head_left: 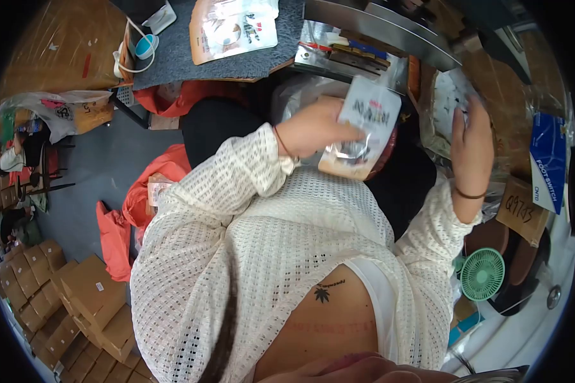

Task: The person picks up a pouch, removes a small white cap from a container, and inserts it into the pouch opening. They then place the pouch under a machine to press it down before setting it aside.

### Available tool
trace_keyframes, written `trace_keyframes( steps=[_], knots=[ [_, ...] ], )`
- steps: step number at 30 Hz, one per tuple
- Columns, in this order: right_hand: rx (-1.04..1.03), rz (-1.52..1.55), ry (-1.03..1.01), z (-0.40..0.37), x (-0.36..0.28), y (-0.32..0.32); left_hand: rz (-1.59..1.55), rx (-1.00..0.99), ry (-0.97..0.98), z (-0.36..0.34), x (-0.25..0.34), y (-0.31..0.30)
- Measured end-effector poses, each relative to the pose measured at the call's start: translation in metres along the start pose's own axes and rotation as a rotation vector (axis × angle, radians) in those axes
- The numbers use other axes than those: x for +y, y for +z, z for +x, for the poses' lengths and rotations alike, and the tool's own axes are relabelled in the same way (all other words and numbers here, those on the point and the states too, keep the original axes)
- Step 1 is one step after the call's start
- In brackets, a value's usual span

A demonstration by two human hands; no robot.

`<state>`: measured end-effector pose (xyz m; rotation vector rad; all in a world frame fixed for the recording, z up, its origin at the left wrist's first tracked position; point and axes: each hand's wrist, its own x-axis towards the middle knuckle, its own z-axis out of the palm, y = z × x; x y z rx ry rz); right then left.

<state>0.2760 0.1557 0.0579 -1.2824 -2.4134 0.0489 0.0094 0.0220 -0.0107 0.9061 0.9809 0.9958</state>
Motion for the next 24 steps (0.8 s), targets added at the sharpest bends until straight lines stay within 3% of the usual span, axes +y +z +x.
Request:
trace_keyframes(
  steps=[2,4,7,8,11,13,16,19,22,24],
  knots=[
    [-0.121,-0.210,0.069,-0.006,0.037,0.007,-0.149,0.043,0.008,0.018,0.000,-0.021],
    [-0.174,-0.097,-0.027,-0.001,0.045,0.016,-0.328,0.084,-0.049,0.028,0.014,-0.028],
    [-0.171,0.025,-0.133,0.005,0.050,0.025,-0.280,0.108,-0.063,0.038,0.015,-0.036],
    [-0.158,0.059,-0.161,0.007,0.051,0.027,-0.252,0.121,0.035,0.040,0.005,-0.038],
    [-0.061,0.051,-0.183,0.008,0.055,0.024,0.297,0.611,0.140,0.007,0.037,-0.052],
    [-0.066,0.035,-0.090,0.005,0.044,0.020,0.947,1.114,0.627,0.007,0.023,-0.107],
    [0.007,-0.001,-0.057,0.004,0.045,0.024,1.867,0.923,0.375,-0.022,0.007,-0.123],
    [-0.064,0.016,-0.044,0.004,0.050,0.024,1.898,0.629,0.481,-0.047,-0.002,-0.104],
    [-0.122,0.096,-0.095,0.008,0.057,0.024,1.419,0.649,0.577,-0.050,-0.002,-0.109],
    [-0.107,0.149,-0.062,0.012,0.062,0.023,0.890,0.627,0.363,-0.050,0.003,-0.098]
  ],
)
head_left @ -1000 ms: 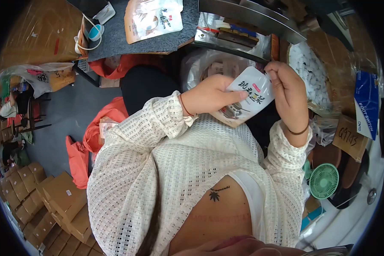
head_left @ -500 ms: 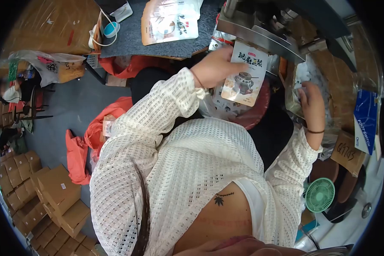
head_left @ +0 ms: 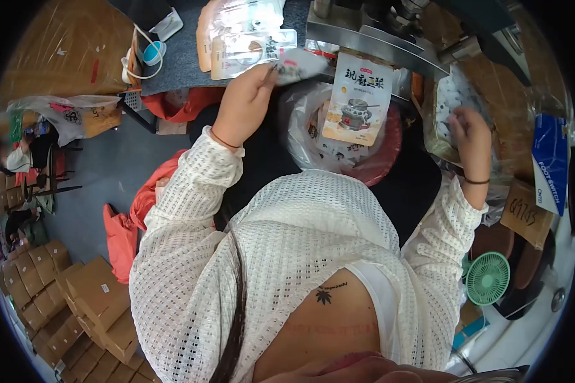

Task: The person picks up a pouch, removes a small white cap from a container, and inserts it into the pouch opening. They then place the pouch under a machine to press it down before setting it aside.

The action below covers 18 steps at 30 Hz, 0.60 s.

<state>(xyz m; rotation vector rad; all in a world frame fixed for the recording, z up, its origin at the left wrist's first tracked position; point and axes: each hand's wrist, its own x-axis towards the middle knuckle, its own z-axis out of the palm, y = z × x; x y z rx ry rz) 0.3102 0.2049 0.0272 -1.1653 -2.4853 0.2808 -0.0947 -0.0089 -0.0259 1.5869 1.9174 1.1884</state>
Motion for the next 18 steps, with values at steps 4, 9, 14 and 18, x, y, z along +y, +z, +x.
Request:
trace_keyframes(
  steps=[4,9,14,18],
  knots=[
    [-0.040,0.014,0.121,0.000,0.005,0.001,-0.321,-0.141,-0.151,-0.008,0.035,0.015],
    [0.054,-0.046,-0.070,0.002,0.004,0.007,-0.639,-0.244,-0.210,-0.010,0.067,0.046],
    [0.072,0.055,-0.040,-0.009,-0.012,-0.007,-0.657,-0.356,-0.330,-0.014,0.080,0.061],
    [0.044,-0.033,-0.026,-0.009,-0.010,0.016,-0.527,-0.365,-0.206,-0.015,0.081,0.073]
  ],
)
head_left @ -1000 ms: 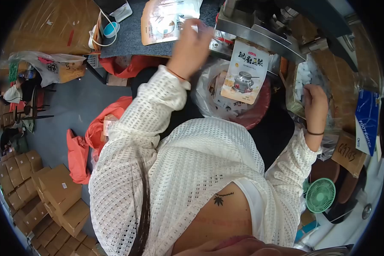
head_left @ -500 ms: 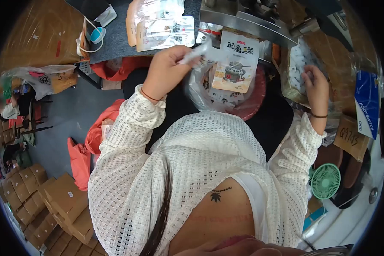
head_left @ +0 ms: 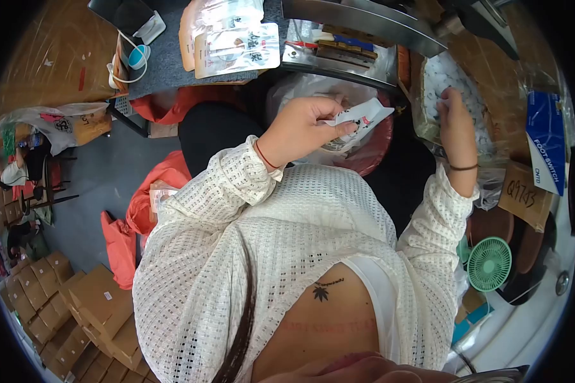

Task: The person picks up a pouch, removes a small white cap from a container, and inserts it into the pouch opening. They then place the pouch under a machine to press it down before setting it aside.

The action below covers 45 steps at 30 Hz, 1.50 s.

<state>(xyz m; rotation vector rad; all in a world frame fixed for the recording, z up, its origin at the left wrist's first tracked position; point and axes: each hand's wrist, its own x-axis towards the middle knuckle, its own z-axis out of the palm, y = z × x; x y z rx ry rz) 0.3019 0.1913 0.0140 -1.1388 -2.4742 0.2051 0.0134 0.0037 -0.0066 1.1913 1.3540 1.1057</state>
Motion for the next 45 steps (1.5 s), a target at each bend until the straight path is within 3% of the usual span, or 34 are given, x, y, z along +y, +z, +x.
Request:
trace_keyframes(
  steps=[1,5,11,14,17,21,25,26,29,31,33,35,38,43,45],
  knots=[
    [-0.059,-0.003,0.074,0.000,0.000,0.001,0.007,-0.001,0.015,0.000,0.000,0.002],
    [0.128,0.152,0.031,0.003,-0.018,-0.014,0.072,-0.014,0.058,-0.001,-0.003,0.005],
    [0.218,0.114,-0.024,0.004,-0.005,-0.002,0.078,-0.051,-0.003,-0.001,0.001,0.007],
    [0.179,0.080,0.061,0.009,-0.017,-0.011,0.063,-0.054,-0.008,-0.004,-0.006,0.009],
    [0.201,-0.060,-0.007,0.026,-0.006,0.012,0.072,-0.068,-0.010,-0.001,-0.008,0.011],
    [0.047,0.031,0.021,0.040,0.007,0.018,0.074,-0.077,-0.035,0.000,-0.001,0.014],
    [0.231,-0.017,-0.039,0.027,0.000,0.004,-0.042,-0.042,-0.030,-0.004,-0.002,0.008],
    [0.185,0.026,0.051,0.021,-0.005,-0.002,-0.048,-0.043,-0.036,-0.004,-0.003,0.007],
    [0.034,0.725,0.309,-0.005,-0.048,-0.013,-0.030,-0.055,-0.039,-0.003,-0.005,0.007],
    [-0.072,1.061,0.130,-0.013,-0.089,-0.013,0.031,-0.057,-0.018,-0.001,-0.004,0.010],
    [-0.011,1.150,0.152,-0.014,-0.118,-0.010,0.025,-0.082,-0.035,0.000,0.000,0.012],
    [-0.020,0.927,0.012,-0.008,-0.113,-0.006,0.015,-0.092,-0.038,-0.001,0.001,0.012],
    [-0.030,0.910,0.042,-0.009,-0.117,-0.005,-0.061,-0.101,-0.048,-0.003,0.001,0.012],
    [-0.078,0.617,-0.084,-0.005,-0.114,-0.022,-0.416,-0.191,-0.159,-0.007,0.001,0.020],
    [-0.118,0.537,-0.128,-0.004,-0.115,-0.028,-0.401,-0.234,-0.154,-0.007,0.000,0.023]
  ],
)
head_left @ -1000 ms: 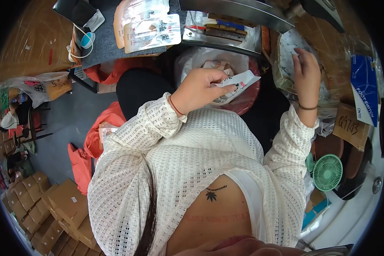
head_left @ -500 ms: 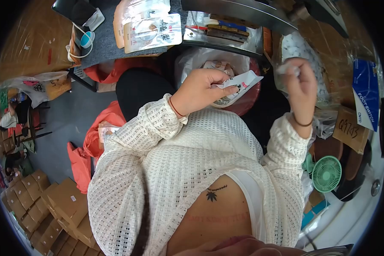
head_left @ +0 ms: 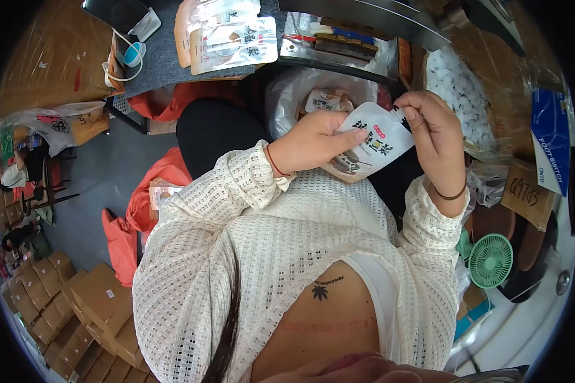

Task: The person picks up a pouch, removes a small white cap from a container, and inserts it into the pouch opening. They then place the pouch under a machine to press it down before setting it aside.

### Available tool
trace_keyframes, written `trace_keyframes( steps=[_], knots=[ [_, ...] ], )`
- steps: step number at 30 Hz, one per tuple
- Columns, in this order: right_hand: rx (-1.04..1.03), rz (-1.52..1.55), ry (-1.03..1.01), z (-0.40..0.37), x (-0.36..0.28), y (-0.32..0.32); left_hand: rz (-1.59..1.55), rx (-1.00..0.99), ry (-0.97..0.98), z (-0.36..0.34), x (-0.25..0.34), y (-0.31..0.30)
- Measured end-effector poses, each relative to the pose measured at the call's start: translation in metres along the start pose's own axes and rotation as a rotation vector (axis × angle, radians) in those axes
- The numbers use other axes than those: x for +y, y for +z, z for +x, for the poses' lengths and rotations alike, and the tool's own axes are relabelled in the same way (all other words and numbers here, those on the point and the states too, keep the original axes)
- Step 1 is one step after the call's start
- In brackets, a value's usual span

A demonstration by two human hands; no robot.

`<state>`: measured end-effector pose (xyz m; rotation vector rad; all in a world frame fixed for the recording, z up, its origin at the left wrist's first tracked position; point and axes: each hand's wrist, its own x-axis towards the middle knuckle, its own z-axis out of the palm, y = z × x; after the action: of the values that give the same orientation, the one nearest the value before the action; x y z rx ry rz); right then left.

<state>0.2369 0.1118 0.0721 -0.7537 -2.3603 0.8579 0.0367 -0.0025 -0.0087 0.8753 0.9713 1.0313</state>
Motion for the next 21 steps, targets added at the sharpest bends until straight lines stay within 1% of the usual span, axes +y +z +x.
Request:
trace_keyframes(
  steps=[1,4,8,11,14,17,20,21],
  knots=[
    [0.054,0.041,0.052,-0.001,-0.001,0.000,0.015,-0.008,-0.007,0.000,0.002,0.001],
    [0.134,0.062,0.052,-0.004,-0.001,0.000,0.042,-0.013,-0.023,0.002,0.002,0.002],
    [0.067,-0.056,0.018,-0.007,-0.002,-0.004,-0.009,0.011,-0.075,0.002,0.002,0.004],
    [-0.002,-0.059,0.039,-0.006,-0.004,-0.006,-0.022,-0.030,0.019,0.004,-0.007,0.010],
    [0.038,-0.041,0.049,-0.007,0.000,-0.008,0.061,-0.040,-0.003,0.005,-0.004,0.010],
    [0.050,0.008,0.132,-0.012,0.001,-0.007,0.089,-0.051,-0.054,0.006,-0.004,0.007],
    [0.091,-0.034,0.106,-0.014,0.001,-0.006,0.093,-0.012,-0.068,0.007,-0.006,0.008],
    [0.075,-0.049,0.084,-0.013,0.002,-0.007,0.083,-0.012,-0.071,0.006,-0.005,0.009]
  ],
)
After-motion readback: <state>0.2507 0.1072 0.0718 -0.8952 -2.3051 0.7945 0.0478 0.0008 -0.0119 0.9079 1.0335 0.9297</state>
